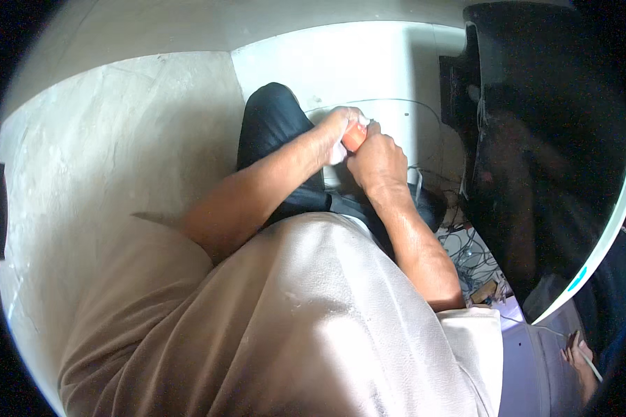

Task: The person uses a power drill to make a hole in the bathroom floor near a plumbing cutout, while handling a drill bit and a pair of pliers.

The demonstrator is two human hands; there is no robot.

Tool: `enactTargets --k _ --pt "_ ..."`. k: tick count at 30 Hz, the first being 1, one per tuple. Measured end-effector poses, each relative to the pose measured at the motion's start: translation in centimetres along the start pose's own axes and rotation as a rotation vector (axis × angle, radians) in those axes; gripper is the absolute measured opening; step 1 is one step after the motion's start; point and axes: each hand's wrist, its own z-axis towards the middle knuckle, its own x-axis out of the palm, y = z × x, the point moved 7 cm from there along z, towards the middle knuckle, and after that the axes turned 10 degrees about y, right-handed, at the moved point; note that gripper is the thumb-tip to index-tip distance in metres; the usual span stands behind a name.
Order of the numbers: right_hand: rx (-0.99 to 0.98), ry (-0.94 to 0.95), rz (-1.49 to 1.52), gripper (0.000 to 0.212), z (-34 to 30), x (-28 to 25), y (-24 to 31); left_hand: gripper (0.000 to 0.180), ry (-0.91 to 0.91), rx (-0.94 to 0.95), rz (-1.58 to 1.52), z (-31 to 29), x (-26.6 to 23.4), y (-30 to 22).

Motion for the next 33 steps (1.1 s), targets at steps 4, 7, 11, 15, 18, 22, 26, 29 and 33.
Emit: enactTargets --k 4,7,11,15,18,22,26,29,33 --pt "0.009 -0.015 -0.006 0.047 0.1 -1.9 0.0 0.007 0.014 0.004 0.052 0.2 1.3 -1.6" --pt "-0.038 -0.016 0.017 0.047 -0.1 -2.2 0.0 0.008 -0.013 0.005 0.08 -0.4 1.7 -2.0" --pt "-0.115 -0.043 0.005 0.047 -0.5 -1.6 0.0 0.012 -0.014 -0.045 0.065 -1.1 1.7 -1.9" --pt "-0.132 -0.041 0.014 0.051 0.5 -0.8 -0.6 0.028 -0.022 -0.096 0.214 -1.0 1.1 -2.1" --pt "-0.14 -0.082 -0.029 0.053 1.0 -0.2 -1.5 0.053 0.049 -0.277 0.442 -1.8 0.6 -1.7" --pt "-0.147 -0.158 0.055 0.043 1.8 -0.5 -3.1 0.074 -0.284 -0.306 1.003 -4.0 -1.4 -7.6" --pt "-0.153 -0.06 0.13 0.035 2.6 0.1 -4.3 0.057 -0.367 0.604 0.464 -7.5 -0.4 -16.5" --pt "-0.18 -0.101 0.099 0.033 3.0 0.4 -5.1 0.047 -0.381 0.825 0.355 -9.1 -0.2 -17.2" --pt "-0.232 -0.094 0.126 0.031 4.2 1.9 -6.8 0.043 -0.359 0.815 0.37 -10.1 -0.4 -15.0"
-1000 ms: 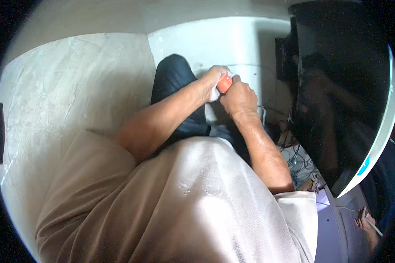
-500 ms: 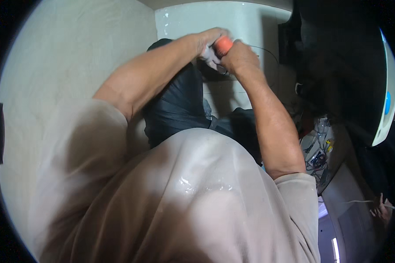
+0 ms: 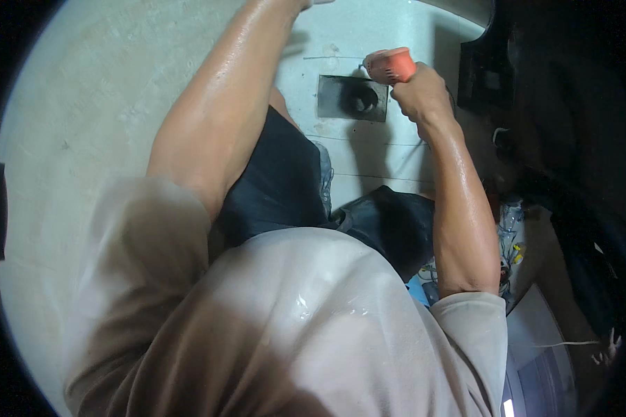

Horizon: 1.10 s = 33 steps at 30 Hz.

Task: The person uses a power drill to make a hole in the bathroom floor near a plumbing cutout, while handling a drill bit and a pair of pliers.

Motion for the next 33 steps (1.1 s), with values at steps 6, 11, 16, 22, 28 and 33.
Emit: enactTargets --k 6,11,16,22,28,33 --pt "-0.163 -0.176 0.541 0.023 -1.6 2.1 -5.6 0.037 0.019 0.328 0.093 -5.1 -0.2 -5.4" --pt "-0.193 -0.073 1.281 0.031 0.0 7.8 -12.0 0.037 0.038 0.356 0.124 -8.1 0.7 -7.0" --pt "-0.187 0.126 1.701 0.038 1.6 14.5 -15.9 0.034 0.022 0.344 0.259 -8.4 1.2 -6.8" --pt "-0.288 0.177 2.002 0.042 -3.4 18.7 -17.1 0.031 0.091 0.276 0.255 -7.6 3.9 -2.9" --pt "-0.248 -0.106 2.023 0.045 -6.1 18.4 -21.5 0.03 0.447 0.195 0.617 -2.2 9.5 4.9" --pt "-0.199 -0.23 2.034 0.045 -5.1 19.7 -22.2 0.027 0.765 0.039 0.91 1.3 11.3 10.3"
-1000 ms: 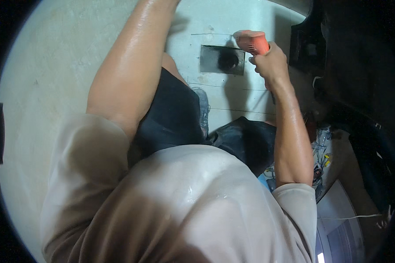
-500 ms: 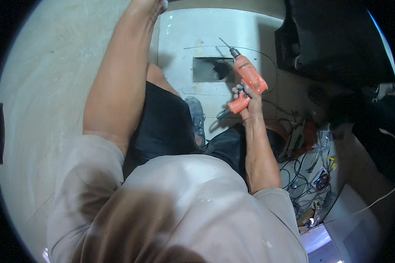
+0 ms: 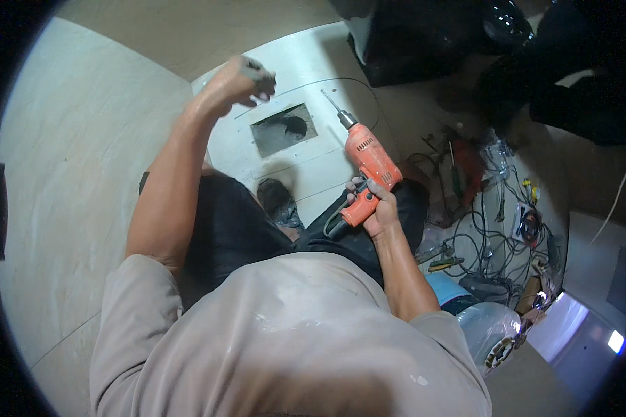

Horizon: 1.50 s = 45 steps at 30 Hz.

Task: The person uses a power drill to make a hole in the bathroom floor near a plumbing cutout, while handling a drill bit and a pair of pliers.

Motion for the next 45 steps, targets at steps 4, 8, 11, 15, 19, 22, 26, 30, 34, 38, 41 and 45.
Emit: enactTargets --k 4,8,11,15,19,22,26,30,34,38,41,45 --pt "-0.111 0.054 0.041 0.044 0.4 0.0 0.0 0.022 0.146 -0.03 -0.083 1.0 6.8 1.4" --pt "-0.114 0.107 0.072 0.047 0.6 0.7 0.3 0.021 0.254 -0.121 -0.175 1.1 14.8 1.8" --pt "-0.089 0.175 0.092 0.047 0.6 1.7 0.5 0.03 0.263 -0.228 -0.4 1.5 18.4 1.9" --pt "-0.034 0.217 0.076 0.046 0.4 2.4 0.6 0.037 0.133 -0.26 -0.569 2.4 20.5 2.5" --pt "0.025 0.218 0.037 0.044 0.3 2.5 0.6 0.038 0.033 -0.155 -0.839 3.7 20.6 2.9" --pt "0.007 0.296 0.076 0.044 0.2 3.2 0.8 0.034 -0.058 -0.181 -0.983 4.3 20.1 3.7" --pt "0.009 0.284 0.059 0.046 0.0 3.6 0.9 0.031 -0.152 -0.102 -1.029 4.5 19.4 3.5" --pt "-0.007 0.299 0.063 0.049 -0.1 4.0 1.2 0.033 -0.172 -0.041 -1.013 4.1 19.0 2.7" --pt "-0.011 0.311 0.062 0.051 -0.2 4.2 1.5 0.029 -0.166 -0.009 -0.988 3.6 18.5 1.9" --pt "0.018 0.335 0.072 0.052 -0.4 4.6 1.4 0.027 -0.215 -0.019 -0.991 3.2 18.1 1.6" --pt "0.023 0.333 0.044 0.051 -0.5 4.7 1.5 0.027 -0.235 -0.021 -0.96 3.0 17.9 1.5" --pt "0.019 0.322 0.039 0.052 -0.5 4.9 1.5 0.027 -0.235 0.0 -0.961 2.7 17.6 1.3"
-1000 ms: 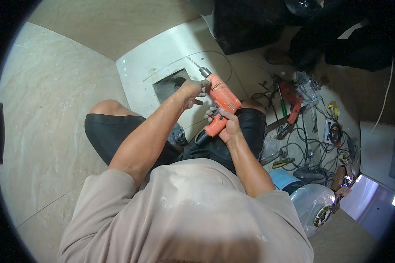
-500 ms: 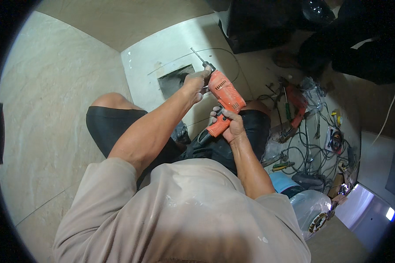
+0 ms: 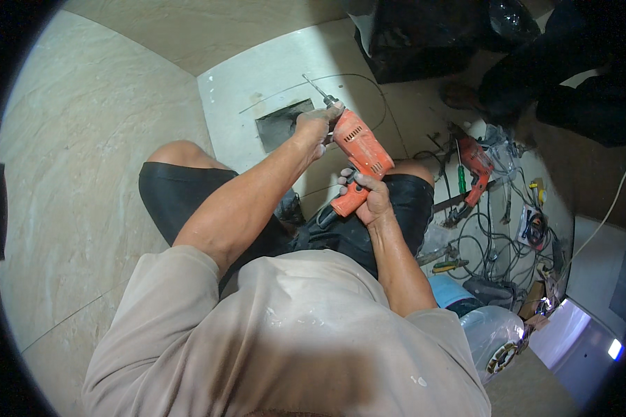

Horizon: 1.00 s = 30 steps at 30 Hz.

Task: The person uses a power drill to make a hole in the bathroom floor near a plumbing cutout, while handling a drill bit and a pair of pliers.

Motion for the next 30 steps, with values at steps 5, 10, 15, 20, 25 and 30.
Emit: enactTargets --k 5,10,15,20,25,30 --pt "-0.028 -0.01 0.015 0.052 0.2 0.2 0.1 0.027 0.071 -0.01 0.034 -0.5 0.2 -1.0" --pt "-0.02 -0.001 0.03 0.052 0.2 0.5 0.1 0.031 0.042 -0.023 -0.015 -0.8 0.1 -2.1" --pt "-0.004 0.055 0.063 0.05 0.3 1.0 0.1 0.033 -0.053 0.078 -0.137 -0.6 -1.0 -4.1" --pt "0.005 0.066 0.065 0.047 0.4 1.3 0.0 0.027 -0.092 0.089 -0.139 -0.4 -1.9 -5.6" --pt "-0.007 0.043 0.068 0.046 0.5 1.4 0.2 0.025 -0.138 0.11 -0.127 -0.7 -2.6 -6.4" --pt "-0.007 0.07 0.069 0.046 0.6 1.9 0.2 0.024 -0.146 0.103 -0.082 -0.6 -3.1 -6.5"
